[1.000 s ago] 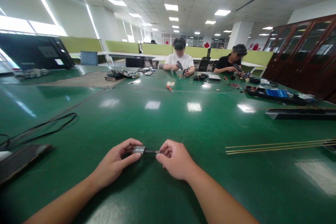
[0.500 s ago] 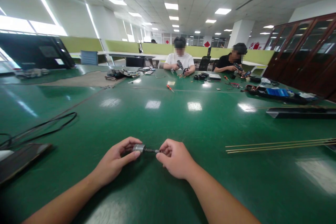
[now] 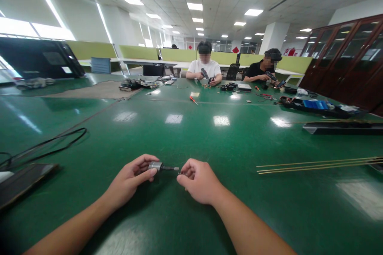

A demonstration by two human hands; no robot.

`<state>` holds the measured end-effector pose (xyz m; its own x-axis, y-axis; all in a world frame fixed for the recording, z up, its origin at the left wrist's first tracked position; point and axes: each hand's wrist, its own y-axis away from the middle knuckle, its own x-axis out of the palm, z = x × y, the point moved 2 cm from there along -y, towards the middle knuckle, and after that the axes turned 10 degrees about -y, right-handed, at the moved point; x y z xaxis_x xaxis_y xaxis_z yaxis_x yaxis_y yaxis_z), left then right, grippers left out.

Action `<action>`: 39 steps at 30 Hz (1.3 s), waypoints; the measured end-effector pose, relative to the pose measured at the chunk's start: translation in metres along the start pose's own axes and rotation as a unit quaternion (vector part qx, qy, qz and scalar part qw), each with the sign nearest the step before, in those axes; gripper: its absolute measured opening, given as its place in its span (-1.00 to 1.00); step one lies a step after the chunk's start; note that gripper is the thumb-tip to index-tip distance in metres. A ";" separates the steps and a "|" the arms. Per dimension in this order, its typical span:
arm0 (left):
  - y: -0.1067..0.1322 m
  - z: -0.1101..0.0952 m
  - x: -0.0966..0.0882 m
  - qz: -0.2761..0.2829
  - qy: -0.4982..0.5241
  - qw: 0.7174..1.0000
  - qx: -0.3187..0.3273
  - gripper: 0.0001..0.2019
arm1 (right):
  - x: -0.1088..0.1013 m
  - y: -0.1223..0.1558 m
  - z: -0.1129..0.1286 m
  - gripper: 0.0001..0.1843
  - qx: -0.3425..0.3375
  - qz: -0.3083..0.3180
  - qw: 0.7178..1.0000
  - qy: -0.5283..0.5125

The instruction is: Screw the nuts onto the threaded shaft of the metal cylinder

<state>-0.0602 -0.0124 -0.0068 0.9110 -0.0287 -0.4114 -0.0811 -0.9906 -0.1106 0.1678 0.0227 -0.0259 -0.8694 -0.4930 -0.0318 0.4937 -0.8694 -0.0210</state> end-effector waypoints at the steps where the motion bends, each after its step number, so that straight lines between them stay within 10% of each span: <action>1: -0.001 0.001 -0.001 -0.003 0.005 1.000 0.000 -0.67 | 0.000 0.000 0.000 -0.91 -0.001 0.000 1.000 0.000; 25: -0.002 0.001 -0.001 -0.008 0.062 0.998 -0.016 -0.66 | 0.002 0.000 -0.004 -0.91 -0.014 -0.004 1.000 0.005; 39: -0.004 0.006 -0.013 -0.123 0.145 0.980 -0.063 -0.56 | 0.002 0.000 -0.006 -0.90 -0.010 0.001 1.000 -0.009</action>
<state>-0.0738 -0.0069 -0.0070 0.9749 0.1935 -0.1105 0.1884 -0.9806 -0.0547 0.1662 0.0218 -0.0319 -0.8684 -0.4957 -0.0136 0.4958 -0.8675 -0.0403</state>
